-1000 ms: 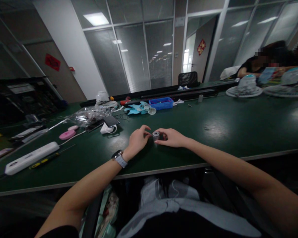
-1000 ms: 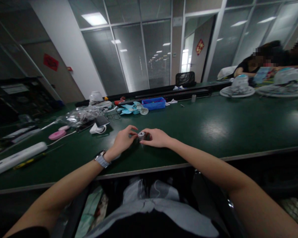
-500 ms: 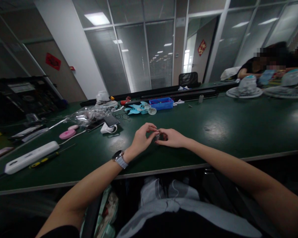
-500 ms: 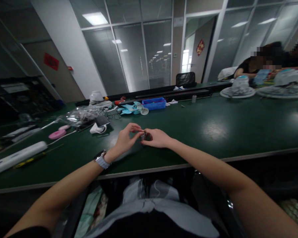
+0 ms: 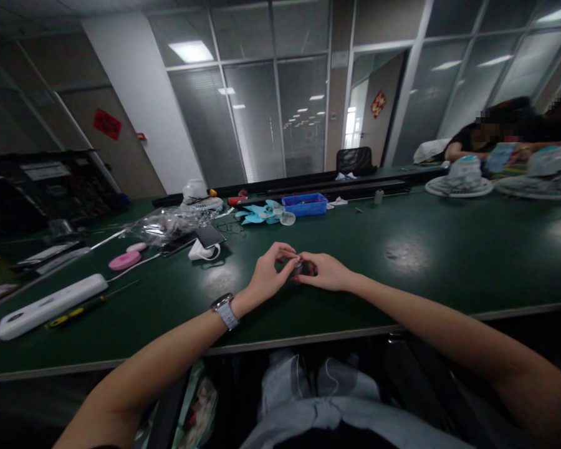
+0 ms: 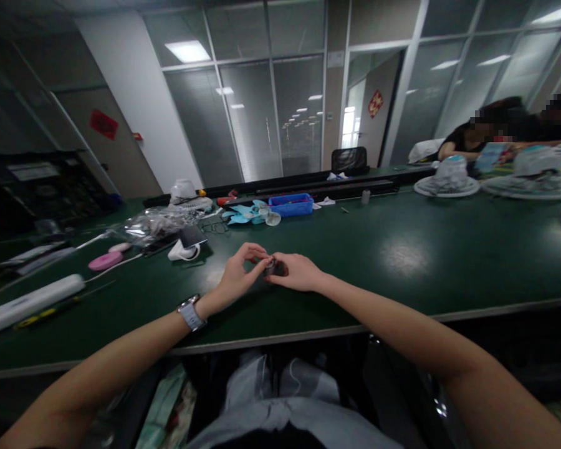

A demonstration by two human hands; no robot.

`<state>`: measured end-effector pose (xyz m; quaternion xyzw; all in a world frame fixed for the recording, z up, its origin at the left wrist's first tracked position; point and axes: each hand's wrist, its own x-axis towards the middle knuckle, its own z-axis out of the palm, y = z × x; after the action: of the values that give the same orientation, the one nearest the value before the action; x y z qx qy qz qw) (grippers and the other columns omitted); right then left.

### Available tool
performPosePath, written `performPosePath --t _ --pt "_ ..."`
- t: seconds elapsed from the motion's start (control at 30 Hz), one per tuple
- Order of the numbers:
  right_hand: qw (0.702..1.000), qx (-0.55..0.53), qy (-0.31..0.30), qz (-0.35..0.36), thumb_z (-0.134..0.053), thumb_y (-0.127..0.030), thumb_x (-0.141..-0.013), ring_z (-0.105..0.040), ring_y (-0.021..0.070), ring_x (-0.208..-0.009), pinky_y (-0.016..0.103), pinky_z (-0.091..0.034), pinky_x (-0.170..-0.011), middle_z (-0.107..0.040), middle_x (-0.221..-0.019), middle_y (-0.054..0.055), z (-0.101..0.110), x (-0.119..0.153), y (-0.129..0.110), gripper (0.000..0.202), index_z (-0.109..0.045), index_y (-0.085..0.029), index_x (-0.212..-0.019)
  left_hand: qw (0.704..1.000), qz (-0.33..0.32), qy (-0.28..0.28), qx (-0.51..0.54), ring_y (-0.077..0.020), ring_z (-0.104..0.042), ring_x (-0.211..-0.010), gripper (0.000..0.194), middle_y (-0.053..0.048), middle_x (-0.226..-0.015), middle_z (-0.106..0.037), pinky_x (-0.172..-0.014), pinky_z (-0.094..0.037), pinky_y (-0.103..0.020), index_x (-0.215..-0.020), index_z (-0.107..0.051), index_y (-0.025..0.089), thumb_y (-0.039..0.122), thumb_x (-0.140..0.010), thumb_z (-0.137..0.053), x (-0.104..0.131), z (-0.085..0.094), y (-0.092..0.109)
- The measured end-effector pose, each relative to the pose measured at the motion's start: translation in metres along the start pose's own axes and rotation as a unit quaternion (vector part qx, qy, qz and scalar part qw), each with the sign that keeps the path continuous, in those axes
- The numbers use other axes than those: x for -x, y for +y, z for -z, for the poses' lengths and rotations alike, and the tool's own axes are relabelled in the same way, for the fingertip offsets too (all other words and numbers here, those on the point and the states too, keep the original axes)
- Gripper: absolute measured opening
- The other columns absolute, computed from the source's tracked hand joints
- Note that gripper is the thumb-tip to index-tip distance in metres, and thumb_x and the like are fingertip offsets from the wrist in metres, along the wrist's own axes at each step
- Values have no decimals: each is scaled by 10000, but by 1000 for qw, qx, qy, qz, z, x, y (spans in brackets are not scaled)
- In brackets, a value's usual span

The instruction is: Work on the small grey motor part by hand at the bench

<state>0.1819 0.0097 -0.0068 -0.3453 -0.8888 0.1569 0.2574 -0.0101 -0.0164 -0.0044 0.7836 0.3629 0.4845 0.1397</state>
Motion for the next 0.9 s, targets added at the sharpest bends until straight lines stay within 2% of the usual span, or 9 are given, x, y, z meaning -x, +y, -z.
performPosePath --t 0.27,0.47,0.63,0.77,0.9 --pt "997 -38 -51 41 -655 -501 -802 -563 138 -643 240 -382 -582 -606 -750 2 2 -30 29 368 -567 -190 -979 998 46 -19 34 -151 -689 -869 197 -20 -906 -693 -783 -540 -272 -1012 -524 204 229 -855 -640 -19 5 -15" --pt "992 -99 -71 21 -654 -477 -807 -566 149 -674 255 -410 -596 -616 -806 16 -1 -61 43 340 -575 -202 -991 992 102 18 66 -172 -693 -897 207 -36 -935 -714 -836 -539 -319 -1026 -523 204 223 -856 -641 -31 5 -37" --pt "987 -136 -86 13 -677 -389 -792 -585 157 -718 261 -435 -622 -637 -868 24 -4 -79 47 292 -581 -212 -1004 986 140 14 85 -169 -681 -905 191 -52 -973 -705 -830 -548 -319 -1036 -540 209 194 -865 -623 -34 6 -50" --pt "982 -160 -100 30 -692 -317 -760 -595 158 -742 265 -439 -654 -637 -855 16 -7 -91 55 241 -578 -209 -943 993 100 29 54 -173 -643 -887 144 -60 -942 -674 -782 -541 -319 -973 -596 198 161 -840 -636 -35 7 -57" --pt "972 -210 -102 30 -688 -201 -711 -590 144 -744 255 -434 -671 -613 -827 -5 -14 -105 60 231 -568 -200 -908 996 65 32 52 -174 -605 -928 204 -62 -969 -671 -799 -524 -319 -1003 -603 180 109 -815 -643 -40 11 -62"
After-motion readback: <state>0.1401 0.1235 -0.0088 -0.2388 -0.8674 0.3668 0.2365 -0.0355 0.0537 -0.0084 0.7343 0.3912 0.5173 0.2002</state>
